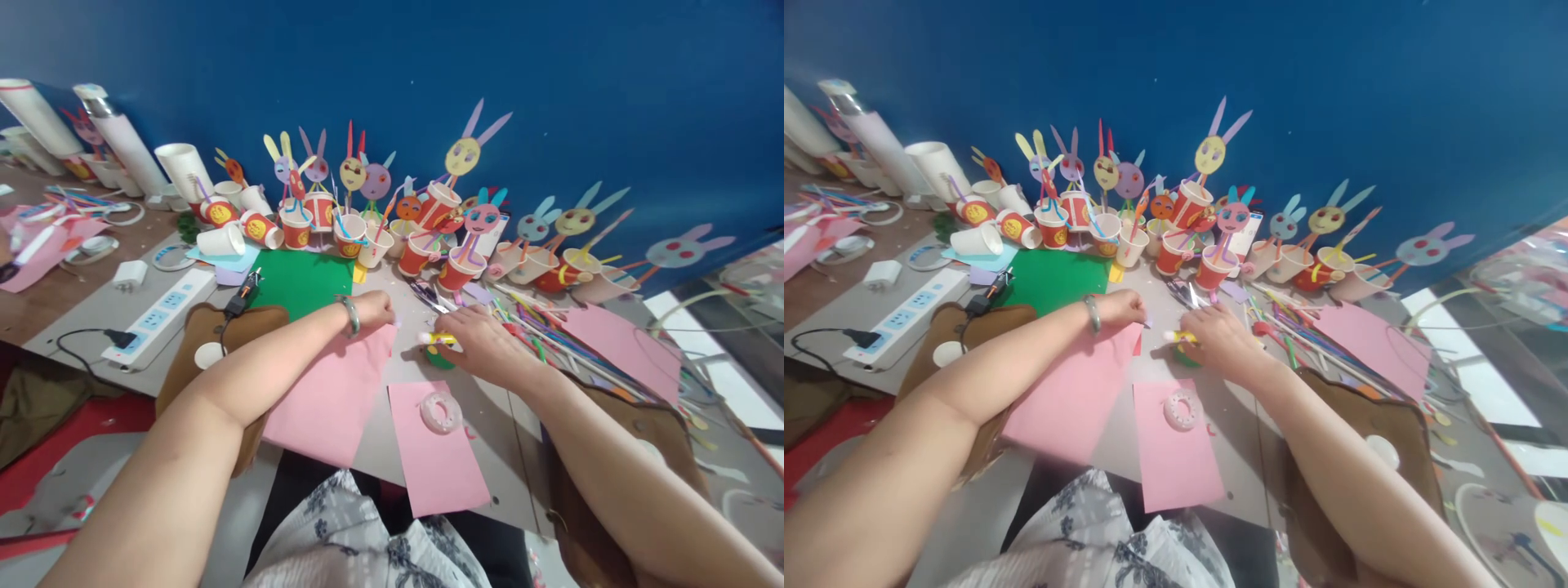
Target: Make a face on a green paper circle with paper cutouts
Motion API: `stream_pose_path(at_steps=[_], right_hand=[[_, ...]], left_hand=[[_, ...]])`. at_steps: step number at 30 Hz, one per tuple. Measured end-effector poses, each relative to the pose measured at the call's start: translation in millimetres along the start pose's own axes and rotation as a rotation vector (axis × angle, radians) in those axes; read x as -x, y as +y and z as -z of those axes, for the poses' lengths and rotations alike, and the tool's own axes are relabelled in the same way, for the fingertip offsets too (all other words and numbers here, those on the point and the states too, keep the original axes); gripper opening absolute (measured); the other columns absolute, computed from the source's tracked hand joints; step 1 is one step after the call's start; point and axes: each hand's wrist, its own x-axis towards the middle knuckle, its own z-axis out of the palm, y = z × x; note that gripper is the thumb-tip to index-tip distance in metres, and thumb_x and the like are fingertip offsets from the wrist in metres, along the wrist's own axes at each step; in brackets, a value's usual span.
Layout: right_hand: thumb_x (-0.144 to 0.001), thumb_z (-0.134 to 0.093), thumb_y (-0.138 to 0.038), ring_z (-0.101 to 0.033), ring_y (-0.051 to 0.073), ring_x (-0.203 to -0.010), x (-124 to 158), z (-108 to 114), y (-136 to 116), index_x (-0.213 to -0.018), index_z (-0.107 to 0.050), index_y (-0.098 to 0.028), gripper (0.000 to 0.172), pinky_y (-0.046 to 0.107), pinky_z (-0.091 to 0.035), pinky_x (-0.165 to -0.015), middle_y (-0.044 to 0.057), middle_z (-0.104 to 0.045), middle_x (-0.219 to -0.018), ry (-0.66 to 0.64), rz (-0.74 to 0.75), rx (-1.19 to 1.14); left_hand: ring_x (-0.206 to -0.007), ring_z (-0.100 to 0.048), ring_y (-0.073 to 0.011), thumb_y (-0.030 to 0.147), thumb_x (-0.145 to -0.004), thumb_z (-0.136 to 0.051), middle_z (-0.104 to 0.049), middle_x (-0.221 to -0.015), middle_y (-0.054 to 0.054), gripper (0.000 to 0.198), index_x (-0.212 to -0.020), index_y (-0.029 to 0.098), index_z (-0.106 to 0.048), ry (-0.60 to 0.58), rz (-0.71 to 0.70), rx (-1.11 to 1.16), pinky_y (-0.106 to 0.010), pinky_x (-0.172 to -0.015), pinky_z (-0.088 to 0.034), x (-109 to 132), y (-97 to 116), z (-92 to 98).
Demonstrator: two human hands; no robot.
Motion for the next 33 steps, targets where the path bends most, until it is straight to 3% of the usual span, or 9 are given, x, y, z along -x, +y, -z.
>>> stream_pose_path(at_steps=[3, 7, 17, 22, 27, 33], right_hand=[[-0.090, -0.060, -0.032, -0.062, 0.023, -0.071, 5, -3, 8, -0.088, -0.061, -0.020, 0.012, 0.037, -0.043, -0.078, 0.005, -0.068, -0.073, 0.134, -0.163, -0.117], [-0.094, -0.056, -0.039, -0.064, 0.023, -0.074, 5, -16, 4, -0.090, -0.065, -0.021, 0.021, 0.037, -0.046, -0.075, 0.007, -0.072, -0.082, 0.255, -0.278, -0.312], [-0.084, -0.067, -0.034, -0.065, 0.020, -0.071, 2, -38, -11, -0.093, -0.068, -0.021, 0.016, 0.032, -0.050, -0.064, 0.006, -0.072, -0.086, 0.454, -0.534, -0.690], [-0.085, -0.066, -0.039, -0.060, 0.017, -0.060, -2, -49, -9, -0.096, -0.068, -0.019, 0.023, 0.031, -0.047, -0.059, 0.004, -0.070, -0.078, 0.429, -0.527, -0.721], [-0.088, -0.061, -0.036, -0.064, 0.023, -0.077, -4, -53, -8, -0.092, -0.065, -0.022, 0.016, 0.040, -0.046, -0.085, 0.005, -0.071, -0.078, 0.433, -0.409, -0.497], [-0.089, -0.058, -0.037, -0.064, 0.023, -0.077, -6, -56, -6, -0.092, -0.063, -0.022, 0.016, 0.040, -0.042, -0.086, 0.004, -0.071, -0.075, 0.382, -0.369, -0.465]], left_hand=[[-0.048, -0.030, -0.0080, 0.025, -0.074, -0.067, -0.034, -0.045, 0.007, 0.034, -0.049, 0.017, -0.046, -0.049, -0.029, 0.132, -0.025, -0.049, -0.022, 0, 4, -9.1], [-0.049, -0.034, -0.0090, 0.023, -0.074, -0.062, -0.040, -0.048, 0.006, 0.025, -0.053, 0.017, -0.050, -0.069, -0.030, 0.159, -0.025, -0.049, -0.024, 0, 6, -13.4], [-0.048, -0.036, -0.0092, 0.022, -0.073, -0.057, -0.042, -0.048, 0.005, 0.017, -0.057, 0.016, -0.056, -0.096, -0.029, 0.012, -0.026, -0.048, -0.025, -3, 11, -17.5], [-0.050, -0.044, -0.0103, 0.022, -0.075, -0.056, -0.054, -0.052, 0.002, 0.018, -0.060, 0.015, -0.062, -0.087, -0.014, -0.036, -0.025, -0.049, -0.028, 0, 19, -16.7], [-0.051, -0.048, -0.0102, 0.021, -0.075, -0.056, -0.059, -0.055, 0.000, 0.018, -0.060, 0.014, -0.063, -0.086, -0.011, -0.055, -0.024, -0.050, -0.031, 0, 21, -17.2], [-0.054, -0.052, -0.0106, 0.021, -0.077, -0.058, -0.065, -0.059, -0.002, 0.017, -0.064, 0.013, -0.066, -0.073, 0.001, -0.072, -0.022, -0.052, -0.034, 0, 23, -17.6]])
